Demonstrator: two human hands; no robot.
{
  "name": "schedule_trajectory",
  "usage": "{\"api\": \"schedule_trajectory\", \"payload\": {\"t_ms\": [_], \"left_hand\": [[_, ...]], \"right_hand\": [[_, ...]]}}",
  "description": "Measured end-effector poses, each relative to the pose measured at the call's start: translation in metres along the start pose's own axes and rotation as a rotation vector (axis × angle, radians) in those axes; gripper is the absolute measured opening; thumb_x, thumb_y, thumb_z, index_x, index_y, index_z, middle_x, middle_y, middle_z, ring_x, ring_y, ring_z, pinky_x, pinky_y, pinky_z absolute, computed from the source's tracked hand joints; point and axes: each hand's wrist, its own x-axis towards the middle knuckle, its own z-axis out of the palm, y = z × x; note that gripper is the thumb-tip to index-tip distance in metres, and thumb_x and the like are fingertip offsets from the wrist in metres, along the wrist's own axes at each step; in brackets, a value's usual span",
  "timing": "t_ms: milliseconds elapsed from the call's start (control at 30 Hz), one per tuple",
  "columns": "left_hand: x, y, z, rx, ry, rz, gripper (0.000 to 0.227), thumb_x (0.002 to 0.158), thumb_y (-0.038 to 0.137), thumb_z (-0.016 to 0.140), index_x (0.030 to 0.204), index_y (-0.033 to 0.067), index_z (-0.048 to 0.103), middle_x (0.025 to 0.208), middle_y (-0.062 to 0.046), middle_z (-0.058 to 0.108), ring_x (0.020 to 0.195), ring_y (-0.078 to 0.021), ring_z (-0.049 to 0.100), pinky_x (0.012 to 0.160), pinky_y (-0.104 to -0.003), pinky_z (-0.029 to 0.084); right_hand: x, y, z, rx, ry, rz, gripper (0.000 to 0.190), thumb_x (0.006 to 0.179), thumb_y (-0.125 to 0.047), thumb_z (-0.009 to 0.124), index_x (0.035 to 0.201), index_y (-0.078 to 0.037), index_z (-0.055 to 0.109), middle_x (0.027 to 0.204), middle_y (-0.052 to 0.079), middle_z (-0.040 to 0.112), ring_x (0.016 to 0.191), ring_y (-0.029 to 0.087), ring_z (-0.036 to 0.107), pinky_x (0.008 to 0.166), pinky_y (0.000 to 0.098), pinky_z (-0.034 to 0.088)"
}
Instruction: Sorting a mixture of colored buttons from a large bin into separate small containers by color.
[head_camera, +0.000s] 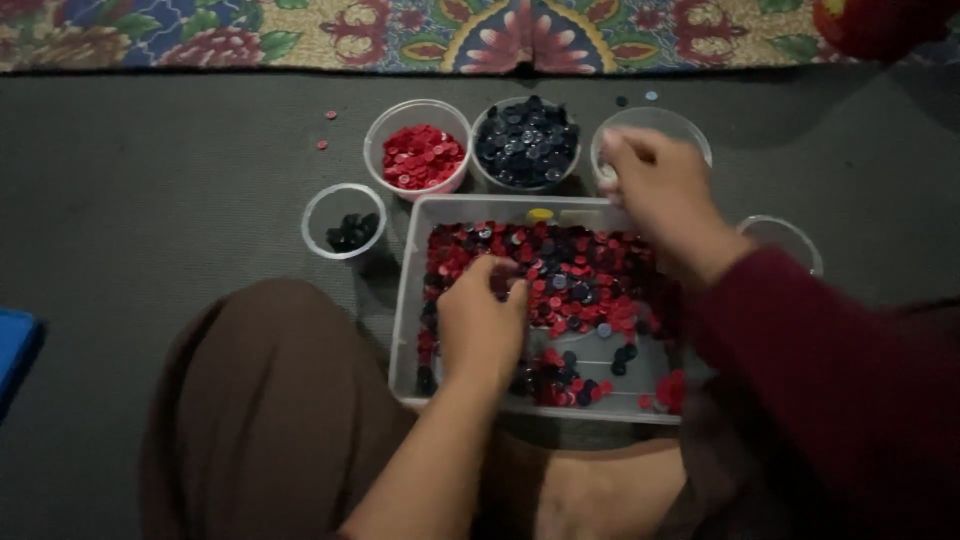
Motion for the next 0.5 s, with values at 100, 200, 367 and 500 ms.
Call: {"api": "schedule_trajectory", "payload": {"t_ms": [100, 200, 367, 500], "left_hand": [[0.005, -0.011, 0.007, 0.043, 0.003, -0.022, 0.021, 0.089, 0.025, 0.072, 0.109, 0.0226, 0.077, 0.102, -0.002, 0.082, 0.110, -0.0304, 0.073, 0.091, -0.044, 0.058], [0.009, -0.007, 0.012, 0.117, -0.020, -0.020, 0.021, 0.090, 0.028, 0.072, 0.110, 0.0224, 0.076, 0.103, 0.000, 0.081, 0.111, -0.0278, 0.073, 0.091, -0.043, 0.058], [0.023, 0.008, 0.022, 0.226, -0.043, 0.109, 0.019, 0.092, 0.025, 0.071, 0.110, 0.0207, 0.076, 0.106, -0.005, 0.078, 0.111, -0.0329, 0.071, 0.091, -0.049, 0.059], [0.033, 0.016, 0.034, 0.422, -0.084, 0.182, 0.030, 0.089, 0.027, 0.078, 0.118, 0.0218, 0.074, 0.114, -0.005, 0.068, 0.116, -0.0323, 0.066, 0.093, -0.052, 0.059]], "right_hand": [[-0.033, 0.021, -0.014, -0.237, -0.019, 0.007, 0.028, 0.097, -0.036, 0.061, 0.103, -0.017, 0.080, 0.083, 0.010, 0.076, 0.089, 0.031, 0.074, 0.077, 0.0463, 0.057], [-0.075, 0.019, -0.015, -0.269, -0.059, 0.006, 0.018, 0.089, -0.022, 0.070, 0.101, -0.020, 0.083, 0.094, 0.013, 0.078, 0.096, 0.036, 0.073, 0.084, 0.0445, 0.056], [-0.074, 0.044, 0.011, -0.429, -0.129, 0.096, 0.017, 0.086, -0.025, 0.076, 0.101, -0.025, 0.084, 0.087, 0.008, 0.079, 0.090, 0.032, 0.075, 0.078, 0.0402, 0.059], [-0.066, 0.060, 0.015, -0.504, -0.175, 0.122, 0.019, 0.082, -0.027, 0.076, 0.100, -0.030, 0.083, 0.080, -0.003, 0.080, 0.087, 0.023, 0.076, 0.075, 0.0351, 0.059]]}}
